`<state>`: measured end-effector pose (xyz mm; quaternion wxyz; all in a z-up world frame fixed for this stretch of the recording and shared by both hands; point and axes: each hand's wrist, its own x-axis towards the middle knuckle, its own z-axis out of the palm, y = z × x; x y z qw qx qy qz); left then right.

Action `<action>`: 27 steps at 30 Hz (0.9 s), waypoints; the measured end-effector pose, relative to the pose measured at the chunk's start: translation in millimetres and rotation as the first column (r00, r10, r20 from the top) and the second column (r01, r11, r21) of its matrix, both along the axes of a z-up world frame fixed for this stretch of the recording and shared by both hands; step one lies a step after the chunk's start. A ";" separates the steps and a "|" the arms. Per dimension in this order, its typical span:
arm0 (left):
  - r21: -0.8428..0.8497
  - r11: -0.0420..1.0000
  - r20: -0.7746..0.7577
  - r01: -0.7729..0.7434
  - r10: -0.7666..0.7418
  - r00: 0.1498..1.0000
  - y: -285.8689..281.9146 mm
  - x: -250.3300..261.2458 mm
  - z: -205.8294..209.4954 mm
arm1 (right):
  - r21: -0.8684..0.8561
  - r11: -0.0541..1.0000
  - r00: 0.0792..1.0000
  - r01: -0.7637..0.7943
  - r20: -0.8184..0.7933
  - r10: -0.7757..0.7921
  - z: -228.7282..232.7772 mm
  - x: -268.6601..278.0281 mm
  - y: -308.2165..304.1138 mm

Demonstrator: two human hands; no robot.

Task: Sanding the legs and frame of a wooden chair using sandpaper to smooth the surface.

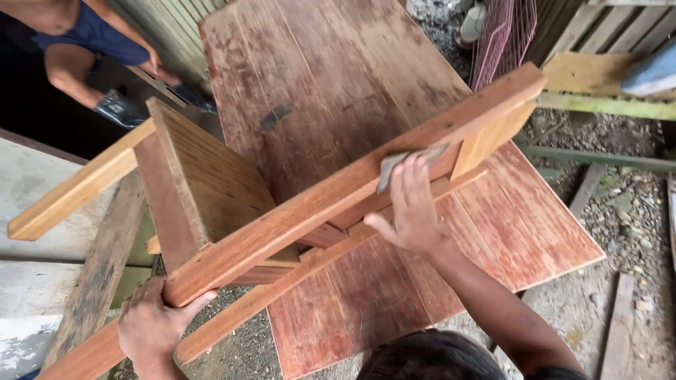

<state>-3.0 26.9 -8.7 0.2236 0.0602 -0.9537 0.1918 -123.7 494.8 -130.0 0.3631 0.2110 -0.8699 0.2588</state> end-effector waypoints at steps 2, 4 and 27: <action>0.014 1.000 0.007 -0.013 0.013 1.000 2.9 -2.7 1.2 | -0.125 0.992 1.000 -0.016 0.010 0.018 67.1 -10.2 17.6; 0.030 0.999 0.031 -0.025 0.024 0.999 2.5 -4.1 3.6 | -0.248 0.968 0.999 -0.027 0.036 0.037 76.4 -25.1 42.4; -0.059 0.998 0.009 0.009 -0.009 1.000 8.0 0.3 6.9 | 0.182 0.980 0.995 -0.085 -0.036 0.093 64.8 6.0 -23.1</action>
